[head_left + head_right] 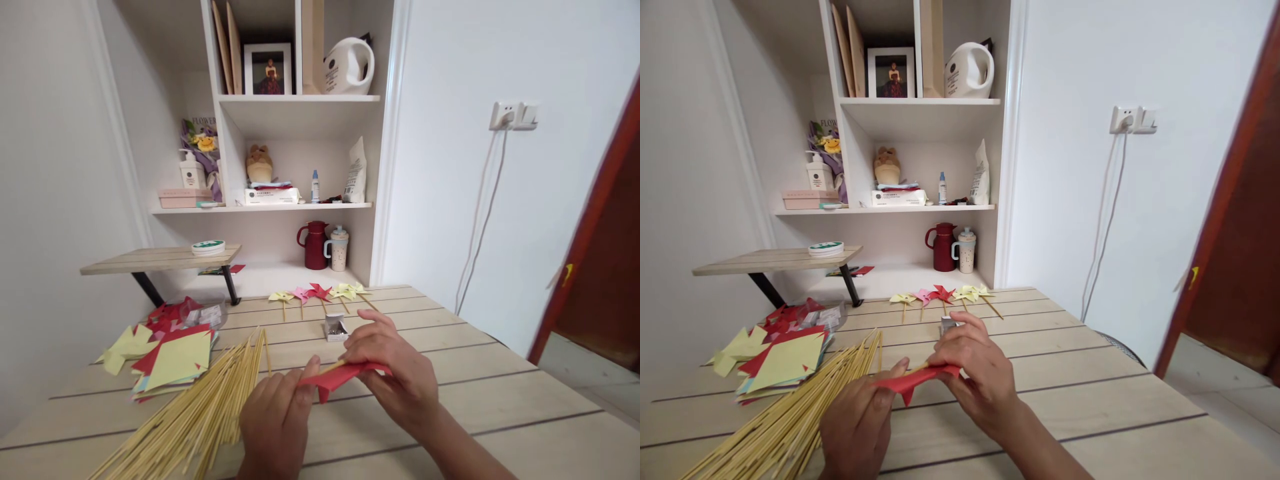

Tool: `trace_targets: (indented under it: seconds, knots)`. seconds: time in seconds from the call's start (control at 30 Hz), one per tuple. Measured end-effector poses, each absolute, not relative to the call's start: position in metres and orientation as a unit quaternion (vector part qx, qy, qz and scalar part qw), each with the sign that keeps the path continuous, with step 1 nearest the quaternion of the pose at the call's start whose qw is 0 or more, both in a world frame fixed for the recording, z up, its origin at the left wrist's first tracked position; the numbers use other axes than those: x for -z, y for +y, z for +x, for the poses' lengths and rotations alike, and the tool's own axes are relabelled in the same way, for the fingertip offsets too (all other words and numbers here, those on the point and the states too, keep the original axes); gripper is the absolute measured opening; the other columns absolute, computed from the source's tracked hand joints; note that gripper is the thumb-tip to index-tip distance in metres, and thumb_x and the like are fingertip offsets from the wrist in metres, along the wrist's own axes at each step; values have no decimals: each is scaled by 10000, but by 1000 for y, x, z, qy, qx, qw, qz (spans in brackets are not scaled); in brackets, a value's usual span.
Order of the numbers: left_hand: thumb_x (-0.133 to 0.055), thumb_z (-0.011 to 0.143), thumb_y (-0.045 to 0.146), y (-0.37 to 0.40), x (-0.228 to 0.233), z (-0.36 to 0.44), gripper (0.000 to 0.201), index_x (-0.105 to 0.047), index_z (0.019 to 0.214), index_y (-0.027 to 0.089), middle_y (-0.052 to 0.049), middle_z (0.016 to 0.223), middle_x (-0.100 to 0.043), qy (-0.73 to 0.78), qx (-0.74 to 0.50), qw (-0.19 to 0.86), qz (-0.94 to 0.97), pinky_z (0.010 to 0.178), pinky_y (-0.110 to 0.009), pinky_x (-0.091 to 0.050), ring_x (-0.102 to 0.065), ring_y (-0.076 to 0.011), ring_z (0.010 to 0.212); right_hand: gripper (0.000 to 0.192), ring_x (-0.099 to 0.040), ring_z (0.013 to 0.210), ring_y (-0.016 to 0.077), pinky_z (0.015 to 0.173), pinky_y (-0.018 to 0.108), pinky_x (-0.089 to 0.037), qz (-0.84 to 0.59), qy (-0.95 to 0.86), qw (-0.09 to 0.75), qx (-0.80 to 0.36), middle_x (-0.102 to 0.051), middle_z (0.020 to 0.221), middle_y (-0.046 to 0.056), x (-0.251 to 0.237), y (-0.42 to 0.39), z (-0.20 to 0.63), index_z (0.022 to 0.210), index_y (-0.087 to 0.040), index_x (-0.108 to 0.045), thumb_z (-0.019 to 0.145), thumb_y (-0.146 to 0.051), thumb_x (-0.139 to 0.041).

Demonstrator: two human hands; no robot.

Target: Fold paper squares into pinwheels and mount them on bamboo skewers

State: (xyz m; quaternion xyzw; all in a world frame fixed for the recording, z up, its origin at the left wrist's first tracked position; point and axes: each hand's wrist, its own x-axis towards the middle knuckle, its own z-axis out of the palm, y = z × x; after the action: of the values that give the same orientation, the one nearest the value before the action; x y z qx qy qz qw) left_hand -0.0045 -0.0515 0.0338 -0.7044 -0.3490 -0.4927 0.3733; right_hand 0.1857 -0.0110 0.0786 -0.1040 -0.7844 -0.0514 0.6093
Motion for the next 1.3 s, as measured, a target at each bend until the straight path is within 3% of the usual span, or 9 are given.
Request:
trace_targets:
  seconds: [0.27, 0.5, 0.83, 1.07, 1.3]
  knots:
    - [-493, 946, 99, -52, -25, -5, 313, -617, 1226, 166, -67, 859, -750, -357, 485, 365, -710, 639, -285, -484, -680, -163, 734, 172, -703, 776, 193, 980, 458, -493, -87, -792, 590, 131, -746, 760, 22, -81, -16, 191, 1035, -216, -668, 904, -132, -595]
    - [-420, 986, 125, -48, -31, 1, 449, -411, 1434, 105, -18, 703, -687, -372, 513, 356, -687, 549, -276, -430, -577, -130, 550, 239, -711, 838, 202, 978, 466, -505, -72, -794, 582, 160, -779, 863, 34, -78, -14, 194, 1134, -221, -645, 944, -141, -526]
    - [-491, 957, 102, -54, -34, -3, 191, -634, 1073, 151, -32, 803, -746, -355, 503, 378, -691, 634, -292, -458, -659, -137, 685, 230, -704, 899, 203, 996, 455, -500, -60, -791, 584, 169, -778, 878, 45, -74, -13, 196, 1125, -184, -664, 928, -122, -564]
    - [-450, 973, 110, -60, -39, -4, 199, -640, 1028, 137, -38, 787, -754, -349, 472, 407, -700, 670, -313, -454, -664, -145, 667, 265, -680, 926, 221, 992, 510, -477, -64, -793, 585, 161, -764, 904, 82, -72, -13, 197, 1187, -146, -633, 937, -117, -552]
    - [-472, 969, 109, -60, -42, -3, 169, -630, 1027, 124, -40, 766, -757, -351, 472, 415, -694, 653, -310, -440, -662, -144, 641, 166, -683, 864, 215, 978, 506, -469, -80, -782, 594, 170, -750, 829, 80, -73, -16, 193, 1065, -130, -659, 932, -124, -561]
